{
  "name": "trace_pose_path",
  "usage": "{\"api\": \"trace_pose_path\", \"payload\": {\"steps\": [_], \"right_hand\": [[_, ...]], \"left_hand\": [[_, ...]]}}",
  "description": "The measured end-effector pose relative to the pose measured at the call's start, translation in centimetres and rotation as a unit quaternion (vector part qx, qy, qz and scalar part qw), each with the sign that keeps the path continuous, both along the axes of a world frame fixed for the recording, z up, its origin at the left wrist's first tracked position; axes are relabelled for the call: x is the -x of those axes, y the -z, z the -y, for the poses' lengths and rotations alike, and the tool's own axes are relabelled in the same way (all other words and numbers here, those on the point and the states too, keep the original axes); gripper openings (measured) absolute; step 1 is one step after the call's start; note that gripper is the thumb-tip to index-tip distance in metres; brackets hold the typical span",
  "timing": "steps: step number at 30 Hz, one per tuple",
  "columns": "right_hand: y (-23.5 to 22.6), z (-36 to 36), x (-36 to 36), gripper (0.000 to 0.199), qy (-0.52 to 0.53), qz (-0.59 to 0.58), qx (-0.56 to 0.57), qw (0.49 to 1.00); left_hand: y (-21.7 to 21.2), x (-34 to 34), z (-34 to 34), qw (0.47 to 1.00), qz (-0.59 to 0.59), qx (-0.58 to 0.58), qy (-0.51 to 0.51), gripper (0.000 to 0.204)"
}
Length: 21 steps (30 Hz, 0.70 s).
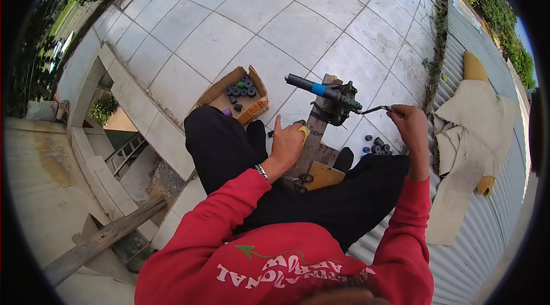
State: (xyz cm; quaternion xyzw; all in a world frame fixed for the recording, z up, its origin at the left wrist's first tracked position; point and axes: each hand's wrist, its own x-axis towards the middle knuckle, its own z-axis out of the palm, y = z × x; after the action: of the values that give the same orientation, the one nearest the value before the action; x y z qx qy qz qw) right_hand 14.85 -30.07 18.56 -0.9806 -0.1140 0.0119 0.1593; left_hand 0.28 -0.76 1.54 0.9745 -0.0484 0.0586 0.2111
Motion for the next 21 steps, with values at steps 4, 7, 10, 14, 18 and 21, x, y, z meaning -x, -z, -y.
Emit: {"api": "trace_pose_path", "payload": {"steps": [4, 7, 10, 14, 18, 21], "right_hand": [[-2.1, -1.0, 3.0, 0.02, -0.01, -0.103, 0.017, 0.994], [-1.2, -0.6, 4.4, 0.018, -0.021, -0.149, 0.015, 0.988], [-0.3, -0.3, 5.0, 0.02, -0.078, -0.209, 0.055, 0.973], [2.4, 0.1, 5.7, 0.019, -0.128, -0.282, 0.044, 0.95], [7.2, 1.2, 5.5, 0.02, -0.152, -0.348, 0.014, 0.925], [10.1, 0.9, 4.9, 0.022, -0.177, -0.37, 0.072, 0.909]], "left_hand": [[-0.3, -0.1, 0.0, 1.0, -0.025, 0.0, 0.003, 0.016], [-0.3, -0.2, 0.0, 1.0, 0.026, 0.01, 0.0, 0.016], [-0.6, -0.3, -0.1, 1.0, -0.012, 0.021, -0.01, 0.019], [-0.2, -0.5, -0.2, 0.999, 0.016, 0.038, -0.017, 0.019], [-0.9, -0.7, -0.4, 0.998, 0.02, 0.055, -0.013, 0.02], [-0.9, -1.0, -0.6, 0.996, 0.035, 0.084, -0.017, 0.021]]}}
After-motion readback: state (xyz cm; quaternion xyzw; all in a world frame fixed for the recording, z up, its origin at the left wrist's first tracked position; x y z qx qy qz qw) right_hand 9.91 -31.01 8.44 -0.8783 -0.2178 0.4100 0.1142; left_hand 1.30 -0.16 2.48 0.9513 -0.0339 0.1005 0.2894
